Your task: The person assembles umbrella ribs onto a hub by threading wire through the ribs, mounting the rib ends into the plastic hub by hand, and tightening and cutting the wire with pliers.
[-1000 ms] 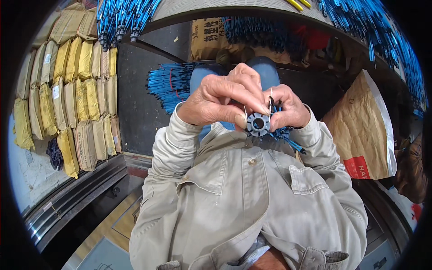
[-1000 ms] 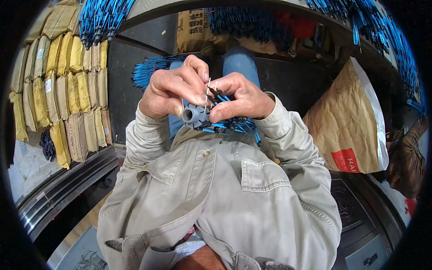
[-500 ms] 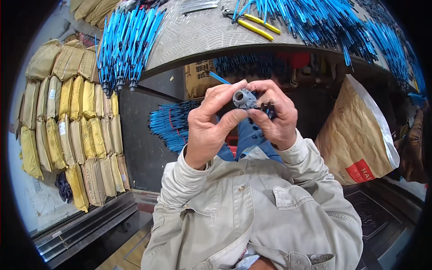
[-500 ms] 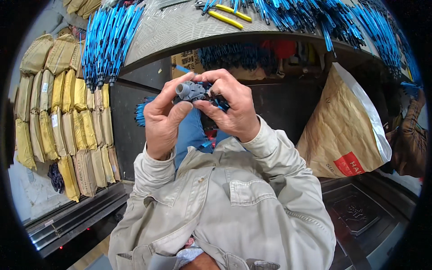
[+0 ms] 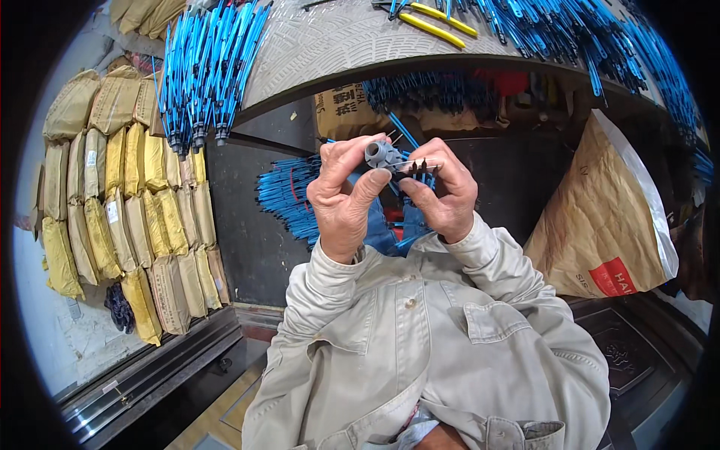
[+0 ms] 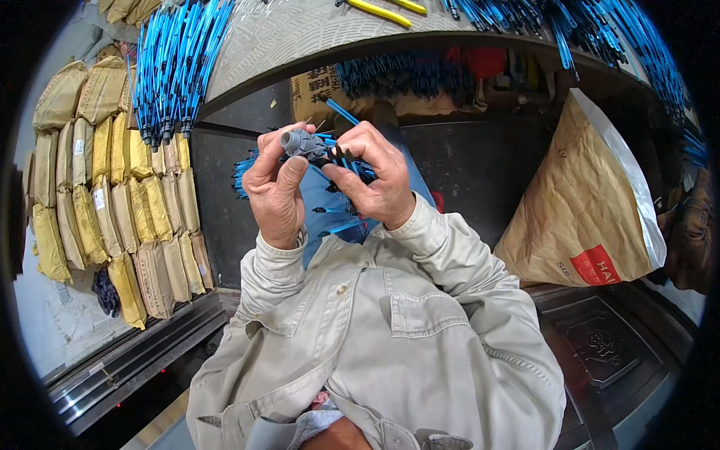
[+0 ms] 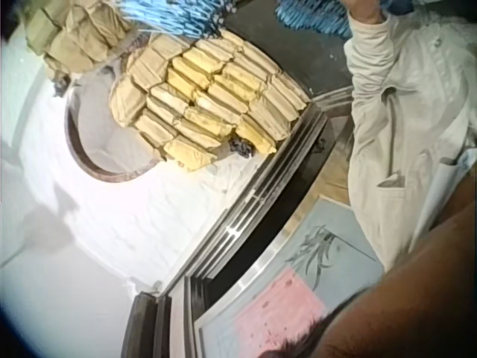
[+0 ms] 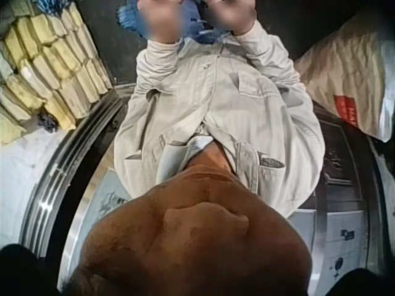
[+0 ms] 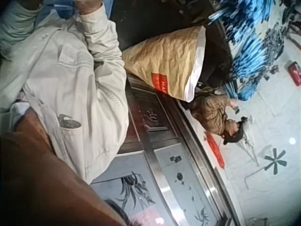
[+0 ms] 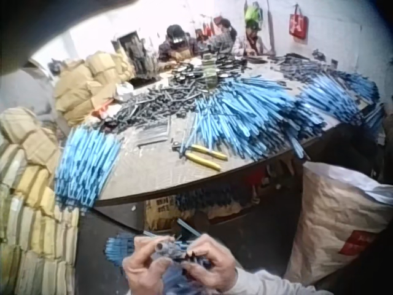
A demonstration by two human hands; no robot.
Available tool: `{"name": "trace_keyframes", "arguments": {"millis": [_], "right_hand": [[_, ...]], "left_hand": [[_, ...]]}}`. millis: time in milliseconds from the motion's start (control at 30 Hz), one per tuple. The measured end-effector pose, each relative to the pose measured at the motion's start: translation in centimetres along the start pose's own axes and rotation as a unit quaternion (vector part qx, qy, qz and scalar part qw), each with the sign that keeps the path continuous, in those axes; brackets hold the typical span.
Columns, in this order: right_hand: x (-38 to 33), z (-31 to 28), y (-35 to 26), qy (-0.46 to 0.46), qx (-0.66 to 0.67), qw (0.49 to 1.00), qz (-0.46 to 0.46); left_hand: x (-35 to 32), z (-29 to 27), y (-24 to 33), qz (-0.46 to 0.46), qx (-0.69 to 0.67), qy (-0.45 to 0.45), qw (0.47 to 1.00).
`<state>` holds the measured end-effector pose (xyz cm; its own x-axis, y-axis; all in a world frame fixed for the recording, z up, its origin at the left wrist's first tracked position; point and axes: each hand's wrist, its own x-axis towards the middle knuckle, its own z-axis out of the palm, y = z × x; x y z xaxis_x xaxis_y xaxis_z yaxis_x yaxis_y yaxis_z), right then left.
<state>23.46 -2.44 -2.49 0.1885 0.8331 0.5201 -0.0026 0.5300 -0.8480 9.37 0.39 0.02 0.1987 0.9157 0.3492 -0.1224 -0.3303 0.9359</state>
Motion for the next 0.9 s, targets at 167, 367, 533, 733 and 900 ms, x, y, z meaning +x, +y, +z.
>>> {"name": "trace_keyframes", "arguments": {"millis": [167, 367, 533, 733, 900], "right_hand": [[0.7, -0.5, 0.3, -0.059, -0.010, 0.998, 0.005], [1.9, -0.8, 0.4, -0.120, 0.137, 0.969, 0.167], [1.6, -0.5, 1.6, -0.069, 0.284, 0.939, 0.182], [2.3, -0.9, 1.5, -0.125, 0.256, 0.945, 0.162], [2.7, -0.8, 0.7, -0.101, 0.287, 0.931, 0.200]], "left_hand": [[0.0, -0.1, 0.1, 0.009, 0.027, 0.013, 1.000], [0.3, -0.5, 0.1, 0.001, 0.042, 0.003, 0.999], [0.1, -0.4, 0.1, 0.006, 0.068, 0.017, 0.998], [0.2, -0.5, 0.4, 0.010, 0.101, 0.002, 0.995], [0.2, -0.5, 0.4, 0.005, 0.099, -0.002, 0.995]]}}
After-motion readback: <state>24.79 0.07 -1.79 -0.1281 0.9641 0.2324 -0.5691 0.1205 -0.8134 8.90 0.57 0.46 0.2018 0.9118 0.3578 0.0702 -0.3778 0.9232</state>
